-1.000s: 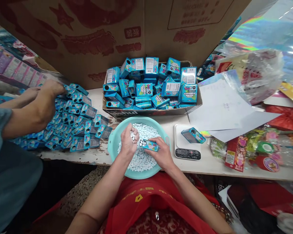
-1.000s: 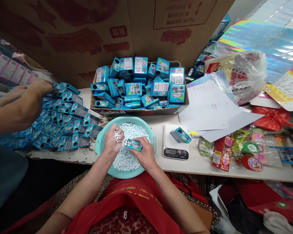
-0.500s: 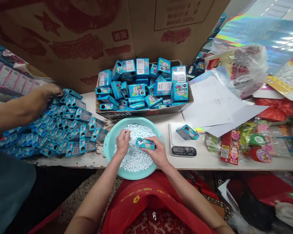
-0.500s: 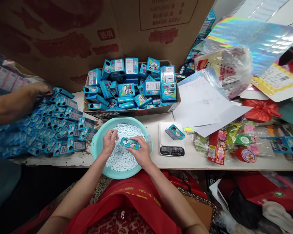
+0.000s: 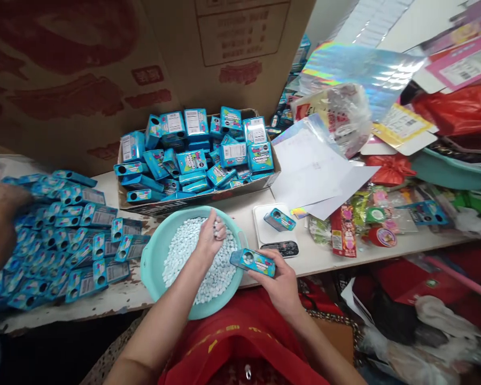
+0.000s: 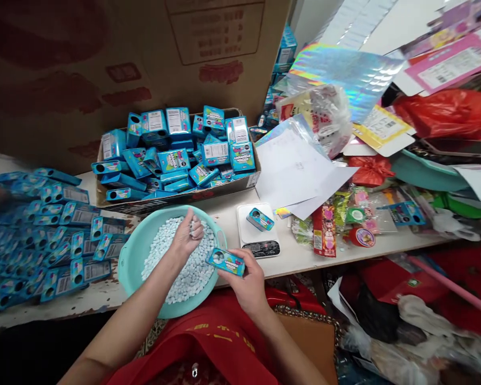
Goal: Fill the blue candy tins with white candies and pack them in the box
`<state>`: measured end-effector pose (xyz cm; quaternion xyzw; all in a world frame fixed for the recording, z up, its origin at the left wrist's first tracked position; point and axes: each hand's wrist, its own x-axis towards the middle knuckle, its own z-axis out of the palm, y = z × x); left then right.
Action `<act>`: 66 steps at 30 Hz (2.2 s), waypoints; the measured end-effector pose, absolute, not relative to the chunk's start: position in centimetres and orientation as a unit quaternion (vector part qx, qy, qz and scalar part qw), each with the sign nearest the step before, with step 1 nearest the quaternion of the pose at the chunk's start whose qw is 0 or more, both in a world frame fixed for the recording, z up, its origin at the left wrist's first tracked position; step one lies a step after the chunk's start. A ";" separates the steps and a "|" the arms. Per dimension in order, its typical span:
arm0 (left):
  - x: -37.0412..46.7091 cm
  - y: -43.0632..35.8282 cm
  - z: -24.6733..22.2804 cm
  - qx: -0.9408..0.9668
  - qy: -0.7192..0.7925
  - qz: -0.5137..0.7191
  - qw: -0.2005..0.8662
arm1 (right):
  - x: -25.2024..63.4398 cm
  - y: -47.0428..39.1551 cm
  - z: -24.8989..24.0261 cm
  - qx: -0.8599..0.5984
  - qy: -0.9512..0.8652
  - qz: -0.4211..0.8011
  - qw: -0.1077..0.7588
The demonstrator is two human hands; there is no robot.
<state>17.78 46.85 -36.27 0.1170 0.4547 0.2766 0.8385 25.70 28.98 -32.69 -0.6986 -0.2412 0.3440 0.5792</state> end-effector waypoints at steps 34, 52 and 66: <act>24.6 47.0 -33.8 0.288 0.453 0.224 0.814 | 34.9 20.7 -36.2 -0.810 0.036 0.137 0.569; 24.9 45.8 -34.5 0.569 0.400 0.114 0.710 | 33.8 21.0 -36.7 -0.805 0.013 0.150 0.574; 32.3 46.3 -34.9 0.818 0.202 0.057 0.536 | 34.2 20.5 -38.0 -0.788 0.049 0.166 0.590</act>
